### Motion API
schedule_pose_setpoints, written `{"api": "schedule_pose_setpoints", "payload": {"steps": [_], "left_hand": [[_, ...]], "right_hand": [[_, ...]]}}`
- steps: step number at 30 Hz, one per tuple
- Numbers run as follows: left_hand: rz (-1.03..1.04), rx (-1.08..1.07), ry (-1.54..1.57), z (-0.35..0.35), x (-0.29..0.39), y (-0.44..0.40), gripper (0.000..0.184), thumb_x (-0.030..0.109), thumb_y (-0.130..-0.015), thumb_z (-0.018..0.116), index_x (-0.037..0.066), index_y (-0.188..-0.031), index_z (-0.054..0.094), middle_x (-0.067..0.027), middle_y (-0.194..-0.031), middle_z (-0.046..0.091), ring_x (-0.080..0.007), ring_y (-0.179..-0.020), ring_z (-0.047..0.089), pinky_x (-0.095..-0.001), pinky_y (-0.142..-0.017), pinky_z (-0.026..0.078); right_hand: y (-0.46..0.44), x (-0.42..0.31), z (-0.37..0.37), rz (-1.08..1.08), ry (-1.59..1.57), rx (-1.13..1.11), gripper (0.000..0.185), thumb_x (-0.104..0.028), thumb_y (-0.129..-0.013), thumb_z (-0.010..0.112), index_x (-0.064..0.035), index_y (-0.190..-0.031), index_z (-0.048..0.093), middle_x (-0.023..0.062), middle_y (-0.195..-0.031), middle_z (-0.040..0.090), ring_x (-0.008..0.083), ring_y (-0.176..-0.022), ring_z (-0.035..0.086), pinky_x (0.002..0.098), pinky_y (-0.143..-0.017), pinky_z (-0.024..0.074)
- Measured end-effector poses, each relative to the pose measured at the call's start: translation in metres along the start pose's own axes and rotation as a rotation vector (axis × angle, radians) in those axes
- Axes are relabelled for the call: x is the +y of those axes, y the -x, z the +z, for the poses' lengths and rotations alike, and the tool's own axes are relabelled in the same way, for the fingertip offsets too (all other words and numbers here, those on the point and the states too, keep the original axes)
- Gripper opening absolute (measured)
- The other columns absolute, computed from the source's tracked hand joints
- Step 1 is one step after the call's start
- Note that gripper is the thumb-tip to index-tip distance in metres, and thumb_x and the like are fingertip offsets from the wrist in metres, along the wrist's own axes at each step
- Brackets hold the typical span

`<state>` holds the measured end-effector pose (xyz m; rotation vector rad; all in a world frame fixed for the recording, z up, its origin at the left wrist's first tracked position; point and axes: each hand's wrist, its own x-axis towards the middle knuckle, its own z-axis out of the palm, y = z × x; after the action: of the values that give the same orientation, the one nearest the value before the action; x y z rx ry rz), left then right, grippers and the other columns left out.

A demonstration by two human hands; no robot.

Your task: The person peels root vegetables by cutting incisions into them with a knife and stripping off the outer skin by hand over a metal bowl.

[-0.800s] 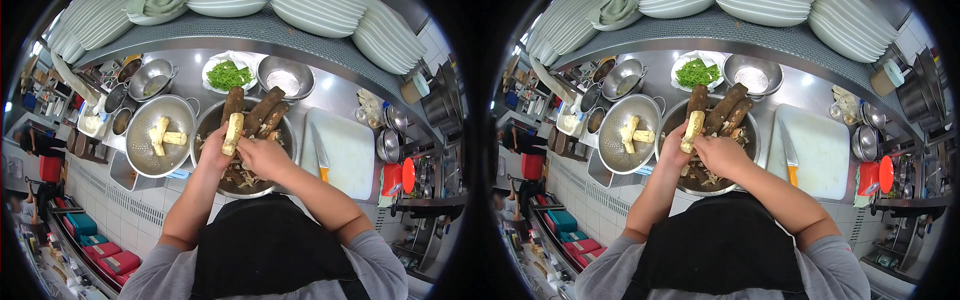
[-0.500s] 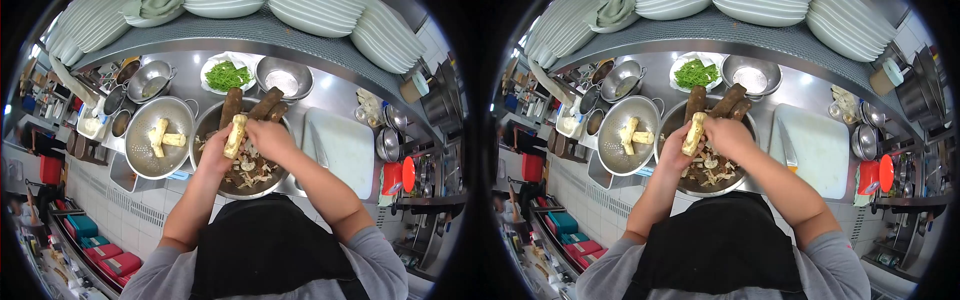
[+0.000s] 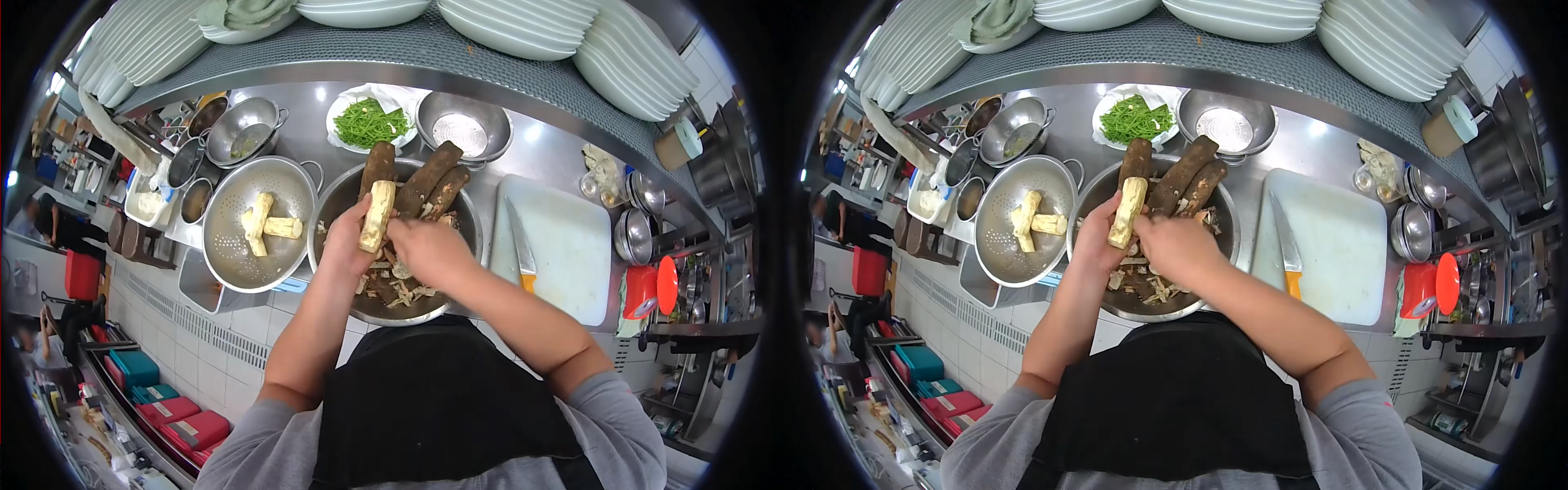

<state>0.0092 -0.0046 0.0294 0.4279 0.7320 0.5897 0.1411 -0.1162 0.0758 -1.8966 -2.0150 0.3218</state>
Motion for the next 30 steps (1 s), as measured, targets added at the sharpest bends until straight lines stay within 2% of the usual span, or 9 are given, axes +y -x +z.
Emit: {"api": "schedule_pose_setpoints", "payload": {"steps": [3,5,10,14,16,20,23,25,30], "left_hand": [[-0.043,-0.13,0.042,-0.013,0.003,-0.004,0.035,0.03,-0.107,0.048,0.002,-0.121,0.061,-0.0152,-0.101,0.069,-0.0214,-0.084,0.067,-0.0341,-0.069,0.056],[-0.042,-0.128,0.072,-0.011,0.002,0.002,0.033,0.031,-0.107,0.049,0.003,-0.121,0.06,-0.0152,-0.099,0.068,-0.0209,-0.082,0.066,-0.0327,-0.068,0.055],[-0.136,-0.177,0.074,-0.009,-0.003,0.004,0.034,0.032,-0.106,0.051,0.003,-0.122,0.059,-0.0129,-0.099,0.067,-0.019,-0.079,0.065,-0.0307,-0.069,0.055],[-0.085,-0.259,0.098,-0.012,-0.004,0.0,0.033,0.031,-0.106,0.051,0.002,-0.121,0.06,-0.0128,-0.101,0.067,-0.0205,-0.082,0.066,-0.0326,-0.072,0.055],[0.031,0.042,0.066,0.004,-0.007,0.007,0.035,0.032,-0.107,0.049,0.001,-0.119,0.061,-0.0123,-0.099,0.068,-0.0231,-0.083,0.067,-0.0336,-0.073,0.055],[-0.023,-0.136,0.046,-0.025,-0.014,-0.006,0.035,0.033,-0.106,0.049,0.004,-0.122,0.061,-0.0148,-0.101,0.069,-0.0255,-0.091,0.069,-0.0396,-0.082,0.058],[-0.03,-0.037,0.097,-0.015,-0.011,-0.001,0.036,0.034,-0.107,0.047,0.004,-0.122,0.061,-0.0146,-0.099,0.069,-0.0242,-0.087,0.068,-0.0371,-0.078,0.057],[-0.096,-0.201,-0.025,-0.023,-0.007,0.005,0.037,0.034,-0.108,0.045,0.004,-0.122,0.061,-0.0142,-0.098,0.069,-0.0224,-0.085,0.066,-0.0342,-0.072,0.054],[-0.04,-0.183,-0.021,-0.015,-0.009,0.003,0.037,0.034,-0.108,0.043,0.004,-0.123,0.059,-0.0133,-0.099,0.069,-0.0216,-0.083,0.065,-0.0326,-0.068,0.052]], "right_hand": [[0.005,-0.003,0.005,-0.047,-0.079,-0.111,0.014,-0.018,-0.096,0.051,-0.0057,-0.099,0.056,0.017,-0.082,0.068,0.0382,-0.073,0.069,0.0521,-0.064,0.055],[0.001,0.005,0.002,-0.06,-0.144,0.119,0.012,-0.02,-0.096,0.055,-0.0086,-0.097,0.058,0.0166,-0.081,0.067,0.0381,-0.075,0.068,0.0516,-0.065,0.0533],[-0.027,0.041,-0.005,0.11,-0.105,0.223,0.015,-0.021,-0.097,0.054,-0.0063,-0.094,0.057,0.0196,-0.082,0.067,0.0412,-0.079,0.066,0.0542,-0.069,0.0516],[-0.009,0.018,0.011,0.045,-0.065,0.128,0.014,-0.02,-0.097,0.052,-0.0069,-0.099,0.058,0.0171,-0.081,0.068,0.0386,-0.075,0.068,0.0515,-0.065,0.0537],[0.006,-0.004,0.01,0.034,-0.01,0.057,0.013,-0.018,-0.095,0.055,-0.0089,-0.103,0.058,0.0148,-0.082,0.068,0.0362,-0.073,0.069,0.0498,-0.062,0.054],[0.014,-0.002,0.005,-0.145,-0.028,-0.048,0.013,-0.021,-0.096,0.055,-0.009,-0.101,0.058,0.015,-0.077,0.067,0.0384,-0.069,0.067,0.051,-0.062,0.0533],[-0.002,0.015,-0.003,0.058,-0.141,0.09,0.015,-0.021,-0.097,0.051,-0.0071,-0.097,0.056,0.0186,-0.08,0.068,0.0399,-0.074,0.068,0.0534,-0.066,0.0532],[-0.02,0.035,-0.012,0.132,-0.109,0.156,0.016,-0.022,-0.098,0.05,-0.0078,-0.098,0.058,0.0191,-0.08,0.069,0.041,-0.077,0.068,0.0539,-0.068,0.0529],[-0.013,0.021,-0.001,0.047,-0.027,0.082,0.016,-0.02,-0.096,0.052,-0.0055,-0.097,0.058,0.0194,-0.082,0.069,0.0393,-0.075,0.069,0.053,-0.067,0.0537]]}}
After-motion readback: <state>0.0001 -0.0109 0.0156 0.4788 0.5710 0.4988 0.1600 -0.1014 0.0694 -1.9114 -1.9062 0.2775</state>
